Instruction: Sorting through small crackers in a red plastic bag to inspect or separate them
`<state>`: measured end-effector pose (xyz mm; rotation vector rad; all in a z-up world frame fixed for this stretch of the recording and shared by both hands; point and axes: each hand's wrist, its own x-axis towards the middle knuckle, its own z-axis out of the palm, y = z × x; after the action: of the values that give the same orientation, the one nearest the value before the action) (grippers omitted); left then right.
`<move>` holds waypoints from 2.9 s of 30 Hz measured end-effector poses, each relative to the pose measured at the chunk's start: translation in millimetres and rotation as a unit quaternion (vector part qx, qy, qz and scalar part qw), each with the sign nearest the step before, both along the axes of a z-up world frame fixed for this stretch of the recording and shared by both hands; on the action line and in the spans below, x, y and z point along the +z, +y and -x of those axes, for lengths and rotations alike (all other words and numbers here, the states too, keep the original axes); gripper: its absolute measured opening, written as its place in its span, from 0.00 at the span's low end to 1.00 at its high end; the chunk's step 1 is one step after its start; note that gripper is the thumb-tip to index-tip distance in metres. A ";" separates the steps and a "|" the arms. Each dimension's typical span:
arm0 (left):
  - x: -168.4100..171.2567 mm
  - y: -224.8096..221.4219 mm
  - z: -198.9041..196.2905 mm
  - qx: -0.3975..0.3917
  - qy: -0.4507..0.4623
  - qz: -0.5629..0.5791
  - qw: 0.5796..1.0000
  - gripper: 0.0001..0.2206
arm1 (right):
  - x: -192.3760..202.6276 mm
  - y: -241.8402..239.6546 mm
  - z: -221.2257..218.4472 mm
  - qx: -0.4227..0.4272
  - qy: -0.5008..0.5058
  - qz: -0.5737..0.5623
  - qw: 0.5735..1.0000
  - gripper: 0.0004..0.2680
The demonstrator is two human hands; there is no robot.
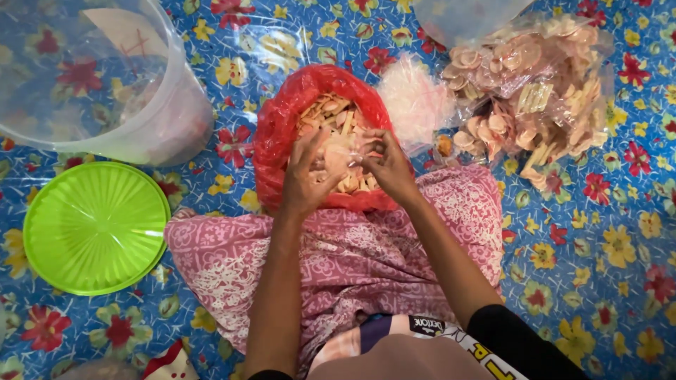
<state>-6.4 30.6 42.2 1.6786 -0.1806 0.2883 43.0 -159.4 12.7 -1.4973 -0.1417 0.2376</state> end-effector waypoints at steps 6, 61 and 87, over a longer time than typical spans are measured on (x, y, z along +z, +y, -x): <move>-31.6 8.7 -12.5 0.054 -0.046 -0.008 0.997 0.16 | 26.4 17.1 -10.4 0.061 -0.016 0.001 0.998 0.17; -71.6 -1.1 -13.9 0.080 0.012 -0.045 0.996 0.16 | 13.2 -24.7 32.2 -0.034 -0.283 0.213 0.935 0.05; -52.2 -19.0 -11.6 0.012 0.013 -0.071 0.997 0.24 | -24.6 3.1 33.6 -0.185 -0.013 -0.003 0.983 0.11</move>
<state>5.2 11.6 -10.0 1.8256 -0.1639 0.2764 9.4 -156.3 -11.9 -1.4910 0.1156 -0.0829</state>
